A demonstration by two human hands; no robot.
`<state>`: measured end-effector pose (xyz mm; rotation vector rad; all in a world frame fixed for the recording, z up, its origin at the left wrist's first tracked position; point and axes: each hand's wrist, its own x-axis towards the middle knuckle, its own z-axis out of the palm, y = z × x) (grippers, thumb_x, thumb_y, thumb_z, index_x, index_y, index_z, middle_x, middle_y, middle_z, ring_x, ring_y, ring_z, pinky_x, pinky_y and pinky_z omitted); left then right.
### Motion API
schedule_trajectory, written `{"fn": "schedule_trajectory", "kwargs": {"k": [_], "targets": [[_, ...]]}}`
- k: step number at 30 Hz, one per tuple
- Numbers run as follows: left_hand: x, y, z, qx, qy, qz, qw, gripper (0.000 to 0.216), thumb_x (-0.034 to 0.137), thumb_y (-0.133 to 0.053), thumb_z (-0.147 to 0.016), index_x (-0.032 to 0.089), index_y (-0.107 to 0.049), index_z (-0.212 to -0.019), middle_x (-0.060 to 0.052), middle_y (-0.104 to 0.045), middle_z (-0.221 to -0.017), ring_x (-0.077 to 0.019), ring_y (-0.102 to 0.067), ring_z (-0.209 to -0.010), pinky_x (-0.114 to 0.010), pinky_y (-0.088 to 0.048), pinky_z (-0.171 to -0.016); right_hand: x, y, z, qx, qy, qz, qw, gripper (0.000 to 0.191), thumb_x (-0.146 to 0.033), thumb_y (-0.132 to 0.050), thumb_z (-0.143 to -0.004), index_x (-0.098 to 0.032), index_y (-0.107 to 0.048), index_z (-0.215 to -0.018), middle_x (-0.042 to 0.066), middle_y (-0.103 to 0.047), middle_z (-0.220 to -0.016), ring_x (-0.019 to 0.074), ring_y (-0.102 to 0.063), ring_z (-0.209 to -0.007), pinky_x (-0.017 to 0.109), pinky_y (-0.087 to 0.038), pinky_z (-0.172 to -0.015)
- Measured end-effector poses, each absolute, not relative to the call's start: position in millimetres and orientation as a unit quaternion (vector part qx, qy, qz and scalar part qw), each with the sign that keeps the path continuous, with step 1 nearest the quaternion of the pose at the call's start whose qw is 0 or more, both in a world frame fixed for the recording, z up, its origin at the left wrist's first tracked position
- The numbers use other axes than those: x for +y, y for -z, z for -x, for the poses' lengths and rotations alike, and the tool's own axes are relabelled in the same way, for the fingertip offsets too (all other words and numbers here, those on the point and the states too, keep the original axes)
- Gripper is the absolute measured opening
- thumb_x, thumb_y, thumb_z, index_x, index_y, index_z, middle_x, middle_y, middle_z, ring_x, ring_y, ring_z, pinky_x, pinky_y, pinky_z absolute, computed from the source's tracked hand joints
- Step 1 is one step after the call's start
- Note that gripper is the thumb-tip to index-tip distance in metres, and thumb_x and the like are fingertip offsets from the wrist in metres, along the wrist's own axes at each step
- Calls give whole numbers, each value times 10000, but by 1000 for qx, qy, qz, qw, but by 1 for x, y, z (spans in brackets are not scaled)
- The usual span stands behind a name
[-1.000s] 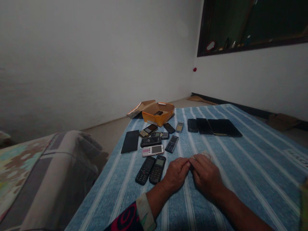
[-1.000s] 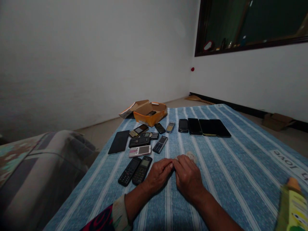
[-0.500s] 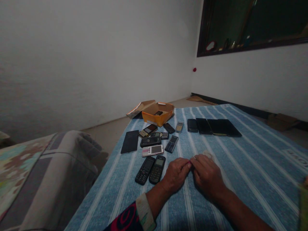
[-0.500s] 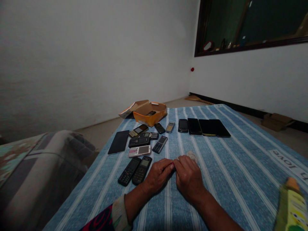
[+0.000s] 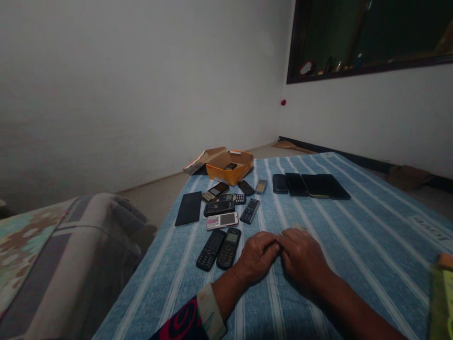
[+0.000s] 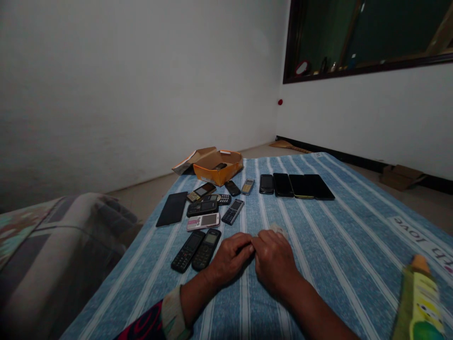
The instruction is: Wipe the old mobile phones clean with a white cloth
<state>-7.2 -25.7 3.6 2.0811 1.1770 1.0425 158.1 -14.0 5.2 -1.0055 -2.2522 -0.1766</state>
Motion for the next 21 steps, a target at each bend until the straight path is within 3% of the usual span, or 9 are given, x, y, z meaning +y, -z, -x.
{"fn": "schedule_trajectory", "kwargs": {"k": [9,17,21], "targets": [[-27,-2,5,405,-375,-799,238,241,333,-485,-947,166,-645,-880,-56,-636,-792,-188,-577,-784,-304,-445,-753,-13,-33,-168,-858,13,495,140,229,-40,-525,-790,-176,-671,-679,63,-640,-733,196,-565,-739,312,-314,-698],[-26,-2,6,407,-381,-792,248,244,329,-481,-955,170,-646,-872,-55,-635,-791,-186,-582,-782,-300,-454,-745,-13,-23,-167,-860,20,462,215,215,-42,-504,-778,-184,-652,-711,56,-616,-734,208,-543,-746,316,-332,-728],[-25,-1,7,399,-386,-792,255,229,326,-491,-949,167,-652,-914,-59,-653,-824,-186,-590,-799,-302,-457,-760,-11,-15,-168,-856,13,426,291,304,-25,-456,-786,-155,-665,-963,64,-640,-819,212,-539,-794,318,-355,-773]]}}
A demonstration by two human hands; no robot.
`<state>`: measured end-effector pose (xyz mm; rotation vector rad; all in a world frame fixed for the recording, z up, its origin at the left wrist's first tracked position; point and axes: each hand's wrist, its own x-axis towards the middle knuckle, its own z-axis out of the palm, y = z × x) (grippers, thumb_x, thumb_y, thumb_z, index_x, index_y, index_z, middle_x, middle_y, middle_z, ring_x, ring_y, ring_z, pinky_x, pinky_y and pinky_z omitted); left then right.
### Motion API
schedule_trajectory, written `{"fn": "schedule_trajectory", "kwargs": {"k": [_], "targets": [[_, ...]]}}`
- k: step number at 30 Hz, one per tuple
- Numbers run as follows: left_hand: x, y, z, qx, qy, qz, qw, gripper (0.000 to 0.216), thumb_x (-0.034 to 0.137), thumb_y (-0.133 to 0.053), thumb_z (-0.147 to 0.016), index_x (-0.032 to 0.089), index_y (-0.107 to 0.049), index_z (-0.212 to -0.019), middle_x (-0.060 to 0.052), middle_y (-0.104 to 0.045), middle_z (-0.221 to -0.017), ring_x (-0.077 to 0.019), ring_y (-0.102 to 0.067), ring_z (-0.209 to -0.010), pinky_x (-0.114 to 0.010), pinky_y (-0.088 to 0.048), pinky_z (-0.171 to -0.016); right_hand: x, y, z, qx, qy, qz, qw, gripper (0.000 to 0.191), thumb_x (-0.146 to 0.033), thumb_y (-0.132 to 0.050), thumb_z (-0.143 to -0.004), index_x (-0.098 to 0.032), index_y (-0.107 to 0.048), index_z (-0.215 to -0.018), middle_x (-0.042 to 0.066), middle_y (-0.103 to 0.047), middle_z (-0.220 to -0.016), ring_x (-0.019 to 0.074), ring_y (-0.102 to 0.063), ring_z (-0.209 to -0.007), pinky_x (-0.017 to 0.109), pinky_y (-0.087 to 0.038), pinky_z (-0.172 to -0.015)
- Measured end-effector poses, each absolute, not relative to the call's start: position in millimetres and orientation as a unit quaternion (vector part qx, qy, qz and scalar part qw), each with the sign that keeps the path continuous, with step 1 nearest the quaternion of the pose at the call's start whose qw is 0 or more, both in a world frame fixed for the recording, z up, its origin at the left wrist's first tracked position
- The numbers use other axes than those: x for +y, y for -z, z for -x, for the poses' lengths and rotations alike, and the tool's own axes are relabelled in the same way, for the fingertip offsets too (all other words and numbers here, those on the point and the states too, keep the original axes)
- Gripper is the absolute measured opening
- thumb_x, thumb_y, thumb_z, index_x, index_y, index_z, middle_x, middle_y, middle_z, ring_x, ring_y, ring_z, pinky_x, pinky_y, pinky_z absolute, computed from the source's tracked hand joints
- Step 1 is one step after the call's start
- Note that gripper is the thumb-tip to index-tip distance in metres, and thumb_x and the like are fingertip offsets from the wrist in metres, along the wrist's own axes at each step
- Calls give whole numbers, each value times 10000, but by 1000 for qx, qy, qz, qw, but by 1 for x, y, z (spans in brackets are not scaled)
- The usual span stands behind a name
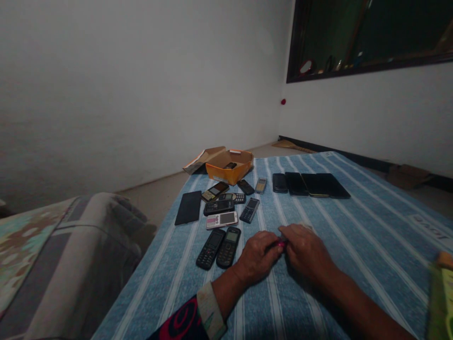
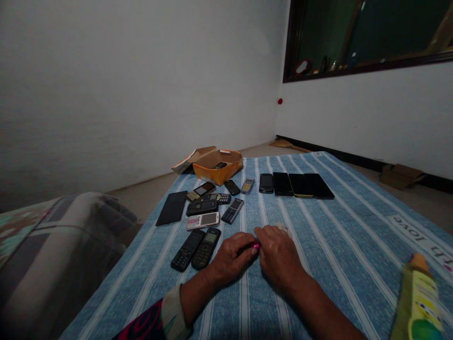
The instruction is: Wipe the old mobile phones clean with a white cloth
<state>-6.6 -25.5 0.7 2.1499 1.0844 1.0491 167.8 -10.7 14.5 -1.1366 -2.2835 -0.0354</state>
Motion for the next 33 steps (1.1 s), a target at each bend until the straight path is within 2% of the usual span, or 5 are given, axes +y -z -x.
{"fn": "schedule_trajectory", "kwargs": {"k": [4,8,15,24,33], "targets": [[-25,-1,7,396,-385,-797,244,214,321,-505,-940,168,-645,-885,-48,-634,-793,-181,-577,-773,-298,-448,-743,-6,-13,-171,-851,34,412,324,277,-40,-448,-805,-146,-652,-959,73,-627,-814,214,-526,-793,318,-349,-744],[-27,-3,7,390,-381,-805,234,171,292,-533,-922,160,-637,-890,-57,-643,-806,-188,-582,-784,-308,-453,-757,-6,-15,-170,-855,41,442,267,201,-43,-490,-771,-184,-629,-735,57,-606,-743,210,-516,-742,329,-316,-718],[-29,-1,6,369,-369,-826,211,79,227,-612,-862,161,-646,-889,-87,-687,-933,-214,-609,-898,-333,-467,-846,-11,-8,-167,-859,-36,462,216,190,-82,-502,-809,-198,-636,-738,40,-623,-768,199,-528,-765,328,-322,-746],[-29,10,5,357,-378,-835,181,92,185,-637,-823,163,-618,-911,-95,-668,-991,-219,-597,-950,-342,-474,-888,-26,7,-177,-880,-93,373,280,228,-173,-380,-955,-189,-607,-963,54,-596,-900,197,-539,-822,380,-402,-837],[-28,9,4,385,-352,-835,176,191,315,-657,-835,176,-564,-929,-65,-625,-902,-220,-566,-859,-338,-467,-812,-26,30,-188,-880,4,379,286,434,-32,-381,-827,-147,-623,-1168,154,-619,-1218,277,-538,-1170,546,-350,-1061]]}}
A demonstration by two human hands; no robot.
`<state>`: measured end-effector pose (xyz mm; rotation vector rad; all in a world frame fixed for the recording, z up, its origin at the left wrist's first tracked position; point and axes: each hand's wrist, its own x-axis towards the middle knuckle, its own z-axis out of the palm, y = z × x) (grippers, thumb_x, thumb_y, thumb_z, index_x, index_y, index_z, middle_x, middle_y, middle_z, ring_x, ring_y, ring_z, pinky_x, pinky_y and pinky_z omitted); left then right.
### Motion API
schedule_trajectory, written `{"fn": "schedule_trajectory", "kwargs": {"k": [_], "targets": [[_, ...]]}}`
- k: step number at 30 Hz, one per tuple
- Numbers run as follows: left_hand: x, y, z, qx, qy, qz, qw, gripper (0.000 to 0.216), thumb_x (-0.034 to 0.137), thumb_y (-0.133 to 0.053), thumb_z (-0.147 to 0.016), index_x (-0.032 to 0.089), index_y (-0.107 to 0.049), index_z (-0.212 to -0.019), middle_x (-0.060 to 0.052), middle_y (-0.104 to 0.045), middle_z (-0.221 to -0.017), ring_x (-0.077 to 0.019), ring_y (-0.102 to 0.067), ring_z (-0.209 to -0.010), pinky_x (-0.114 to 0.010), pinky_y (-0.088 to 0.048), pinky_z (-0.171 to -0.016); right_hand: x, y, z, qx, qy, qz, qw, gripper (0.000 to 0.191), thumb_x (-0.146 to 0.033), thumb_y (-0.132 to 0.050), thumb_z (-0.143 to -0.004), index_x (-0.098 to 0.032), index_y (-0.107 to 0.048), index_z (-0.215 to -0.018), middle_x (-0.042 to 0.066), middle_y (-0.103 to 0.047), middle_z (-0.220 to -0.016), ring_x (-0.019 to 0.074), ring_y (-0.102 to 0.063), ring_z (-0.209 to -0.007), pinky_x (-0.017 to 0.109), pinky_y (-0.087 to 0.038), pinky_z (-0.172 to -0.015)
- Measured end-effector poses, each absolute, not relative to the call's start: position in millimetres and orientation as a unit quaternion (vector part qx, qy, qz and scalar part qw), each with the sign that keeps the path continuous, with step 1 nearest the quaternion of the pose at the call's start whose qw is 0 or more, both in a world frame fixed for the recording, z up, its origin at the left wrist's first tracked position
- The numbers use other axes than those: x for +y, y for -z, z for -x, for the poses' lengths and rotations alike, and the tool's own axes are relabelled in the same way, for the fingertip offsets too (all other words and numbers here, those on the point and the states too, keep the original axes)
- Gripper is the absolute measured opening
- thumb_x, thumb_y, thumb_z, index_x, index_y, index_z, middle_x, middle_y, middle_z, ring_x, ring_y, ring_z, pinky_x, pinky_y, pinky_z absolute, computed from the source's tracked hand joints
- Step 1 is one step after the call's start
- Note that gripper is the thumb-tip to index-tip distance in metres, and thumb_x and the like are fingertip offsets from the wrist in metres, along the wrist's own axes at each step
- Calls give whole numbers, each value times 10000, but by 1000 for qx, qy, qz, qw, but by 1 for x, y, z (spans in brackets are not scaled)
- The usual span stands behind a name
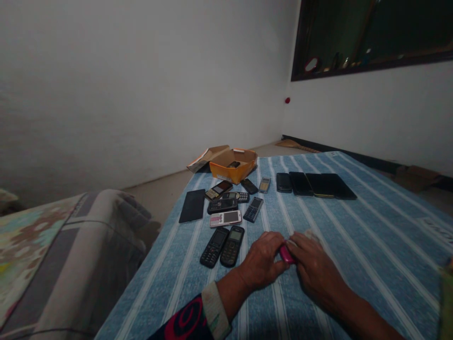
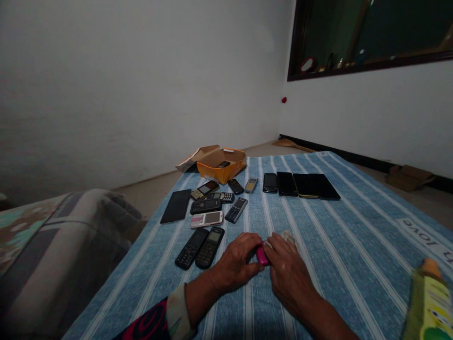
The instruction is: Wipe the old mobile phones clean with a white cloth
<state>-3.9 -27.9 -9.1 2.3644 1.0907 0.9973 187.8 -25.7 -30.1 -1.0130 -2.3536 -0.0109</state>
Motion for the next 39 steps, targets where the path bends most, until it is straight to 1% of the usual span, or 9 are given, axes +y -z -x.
{"fn": "schedule_trajectory", "kwargs": {"k": [3,6,12,17,20,23,29,33,39], "targets": [[-28,9,4,390,-345,-836,175,207,315,-667,-823,174,-560,-930,-60,-618,-894,-220,-563,-851,-340,-465,-811,-24,34,-191,-869,41,400,288,447,-11,-392,-814,-142,-643,-1159,148,-641,-1215,299,-519,-1216,566,-346,-1061],[-28,9,4,399,-333,-836,178,219,289,-676,-810,169,-565,-956,-65,-624,-919,-223,-566,-871,-342,-462,-822,-21,36,-197,-858,63,426,278,445,-6,-415,-809,-176,-656,-1142,118,-664,-1186,313,-514,-1227,579,-356,-1042],[-28,8,4,419,-313,-834,176,222,288,-675,-805,171,-564,-959,-56,-612,-897,-220,-560,-854,-343,-461,-801,-17,41,-203,-843,89,452,278,389,-14,-419,-828,-143,-672,-1093,152,-666,-1124,308,-573,-1113,523,-440,-978],[-28,8,4,411,-317,-834,186,234,322,-673,-811,180,-558,-957,-52,-613,-908,-217,-557,-851,-339,-457,-798,-19,45,-197,-855,66,423,293,401,-4,-407,-812,-117,-645,-1114,174,-647,-1145,288,-578,-1103,482,-472,-970],[-28,8,4,407,-321,-834,190,230,342,-666,-823,181,-563,-952,-54,-618,-908,-218,-560,-854,-345,-457,-815,-24,45,-189,-860,51,394,319,432,-9,-392,-799,-117,-621,-1148,181,-633,-1187,288,-562,-1150,504,-459,-996],[-27,8,4,409,-317,-836,186,228,307,-679,-812,177,-569,-964,-57,-625,-916,-225,-563,-875,-351,-456,-830,-31,44,-180,-860,37,378,340,471,-16,-380,-797,-111,-591,-1207,185,-606,-1258,291,-521,-1234,532,-422,-1045],[-28,9,4,414,-314,-834,186,262,278,-679,-812,180,-569,-1028,-58,-630,-947,-227,-569,-907,-352,-457,-844,-36,37,-179,-875,-49,356,323,586,-29,-397,-762,-137,-531,-1322,172,-534,-1373,284,-458,-1320,524,-413,-1064],[-28,8,4,412,-314,-836,183,278,287,-698,-804,179,-570,-1027,-53,-630,-932,-227,-571,-895,-345,-457,-830,-31,33,-183,-886,-67,352,295,507,-24,-393,-788,-135,-591,-1241,169,-574,-1327,267,-497,-1279,504,-420,-1059],[-27,8,3,410,-312,-839,177,223,304,-689,-810,178,-571,-953,-50,-625,-898,-221,-568,-865,-340,-456,-814,-27,42,-186,-874,-28,381,300,451,-23,-382,-838,-142,-629,-1196,168,-597,-1310,269,-514,-1270,521,-408,-1066]]}}
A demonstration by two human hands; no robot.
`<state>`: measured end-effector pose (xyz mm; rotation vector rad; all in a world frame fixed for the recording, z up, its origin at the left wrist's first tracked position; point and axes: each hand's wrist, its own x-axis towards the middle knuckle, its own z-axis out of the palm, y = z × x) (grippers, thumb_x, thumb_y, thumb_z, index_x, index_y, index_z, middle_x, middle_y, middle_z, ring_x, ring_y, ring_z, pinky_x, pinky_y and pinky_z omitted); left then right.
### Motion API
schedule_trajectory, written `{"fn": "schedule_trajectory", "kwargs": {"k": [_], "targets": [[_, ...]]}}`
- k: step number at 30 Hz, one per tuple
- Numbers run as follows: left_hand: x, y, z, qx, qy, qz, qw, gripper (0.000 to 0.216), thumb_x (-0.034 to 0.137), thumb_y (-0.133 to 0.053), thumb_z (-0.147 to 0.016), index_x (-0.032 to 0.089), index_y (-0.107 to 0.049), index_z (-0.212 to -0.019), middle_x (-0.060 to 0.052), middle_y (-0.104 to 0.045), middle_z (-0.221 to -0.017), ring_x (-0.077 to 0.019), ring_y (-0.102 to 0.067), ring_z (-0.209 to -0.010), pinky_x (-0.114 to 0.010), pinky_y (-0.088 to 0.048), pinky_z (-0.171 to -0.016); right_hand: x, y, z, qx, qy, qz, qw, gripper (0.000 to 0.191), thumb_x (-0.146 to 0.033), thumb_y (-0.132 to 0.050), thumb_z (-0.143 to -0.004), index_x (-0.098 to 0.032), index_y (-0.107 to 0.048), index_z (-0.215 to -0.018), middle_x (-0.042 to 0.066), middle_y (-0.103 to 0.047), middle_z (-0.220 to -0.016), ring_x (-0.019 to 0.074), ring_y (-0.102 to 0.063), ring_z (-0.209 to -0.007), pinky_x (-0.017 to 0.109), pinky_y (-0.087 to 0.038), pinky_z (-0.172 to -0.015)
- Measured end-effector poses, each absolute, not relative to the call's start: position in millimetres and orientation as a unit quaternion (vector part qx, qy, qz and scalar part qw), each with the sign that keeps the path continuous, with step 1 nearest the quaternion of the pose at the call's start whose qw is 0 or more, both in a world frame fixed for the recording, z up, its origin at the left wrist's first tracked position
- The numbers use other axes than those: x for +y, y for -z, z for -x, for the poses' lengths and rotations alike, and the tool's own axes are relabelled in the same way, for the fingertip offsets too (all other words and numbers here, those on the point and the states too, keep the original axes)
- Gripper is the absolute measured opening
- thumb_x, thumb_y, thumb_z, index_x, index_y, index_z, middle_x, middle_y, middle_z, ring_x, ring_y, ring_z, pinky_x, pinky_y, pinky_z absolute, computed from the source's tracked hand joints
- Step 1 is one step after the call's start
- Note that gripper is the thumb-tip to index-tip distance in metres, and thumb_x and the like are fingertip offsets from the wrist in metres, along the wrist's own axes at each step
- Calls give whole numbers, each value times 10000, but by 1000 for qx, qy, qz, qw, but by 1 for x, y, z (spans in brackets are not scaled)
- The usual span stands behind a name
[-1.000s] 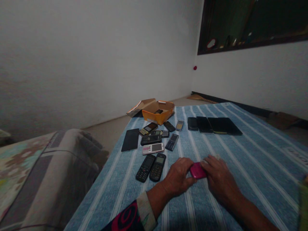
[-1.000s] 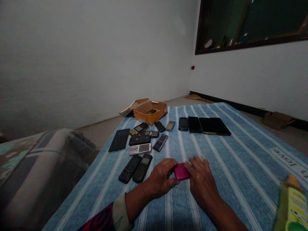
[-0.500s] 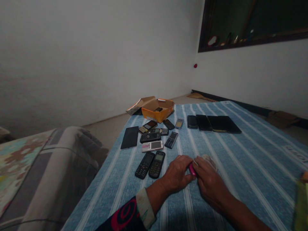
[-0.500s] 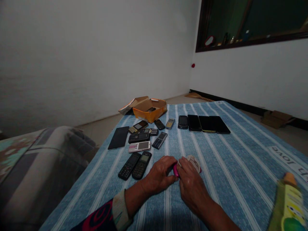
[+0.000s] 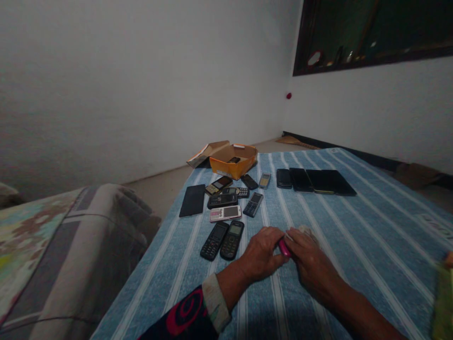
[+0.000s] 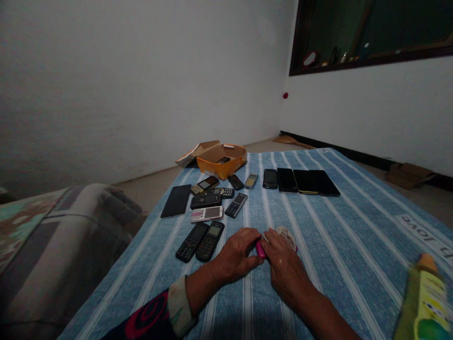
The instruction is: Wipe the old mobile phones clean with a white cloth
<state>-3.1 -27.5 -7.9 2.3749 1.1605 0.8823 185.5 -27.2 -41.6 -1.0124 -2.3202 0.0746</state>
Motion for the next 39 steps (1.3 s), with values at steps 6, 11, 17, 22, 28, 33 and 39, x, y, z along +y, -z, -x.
{"fn": "schedule_trajectory", "kwargs": {"k": [6,11,17,22,28,33,39], "targets": [[-28,11,3,410,-316,-836,183,265,340,-676,-827,175,-579,-1009,-65,-634,-952,-230,-581,-897,-356,-457,-826,-17,49,-198,-859,16,412,304,515,-3,-401,-794,-178,-632,-1220,136,-620,-1288,273,-525,-1262,540,-414,-1058],[-28,10,3,405,-324,-835,182,272,365,-682,-825,172,-582,-989,-60,-630,-913,-225,-576,-863,-344,-459,-806,-18,53,-198,-845,48,429,316,505,-2,-396,-783,-138,-632,-1208,164,-629,-1254,293,-539,-1227,533,-448,-1030],[-27,9,3,401,-318,-841,173,236,352,-676,-825,171,-570,-932,-54,-622,-882,-220,-563,-834,-342,-458,-803,-28,55,-183,-852,42,398,338,468,-18,-378,-829,-115,-599,-1230,193,-603,-1275,296,-531,-1233,521,-460,-1020],[-27,9,3,412,-315,-839,167,229,312,-673,-822,176,-566,-972,-57,-626,-906,-222,-564,-859,-344,-460,-825,-32,49,-178,-874,-2,365,321,477,-27,-367,-853,-142,-569,-1269,181,-591,-1292,279,-514,-1258,498,-464,-1016],[-27,9,3,407,-317,-839,173,231,313,-690,-812,171,-575,-953,-58,-636,-913,-221,-575,-864,-339,-460,-822,-25,39,-188,-870,6,390,302,429,-32,-381,-857,-151,-600,-1207,154,-608,-1257,280,-543,-1202,507,-444,-1026],[-28,8,3,416,-309,-838,174,238,306,-691,-805,175,-577,-967,-54,-637,-925,-219,-578,-871,-339,-464,-821,-17,44,-195,-858,14,407,315,398,-55,-383,-865,-144,-607,-1181,156,-626,-1185,274,-576,-1113,482,-484,-972],[-27,10,4,413,-303,-843,167,258,301,-720,-785,174,-579,-959,-48,-629,-906,-217,-569,-859,-334,-463,-821,-27,48,-184,-870,5,358,338,479,-47,-379,-836,-142,-561,-1269,172,-590,-1280,292,-522,-1232,525,-447,-1028]]}}
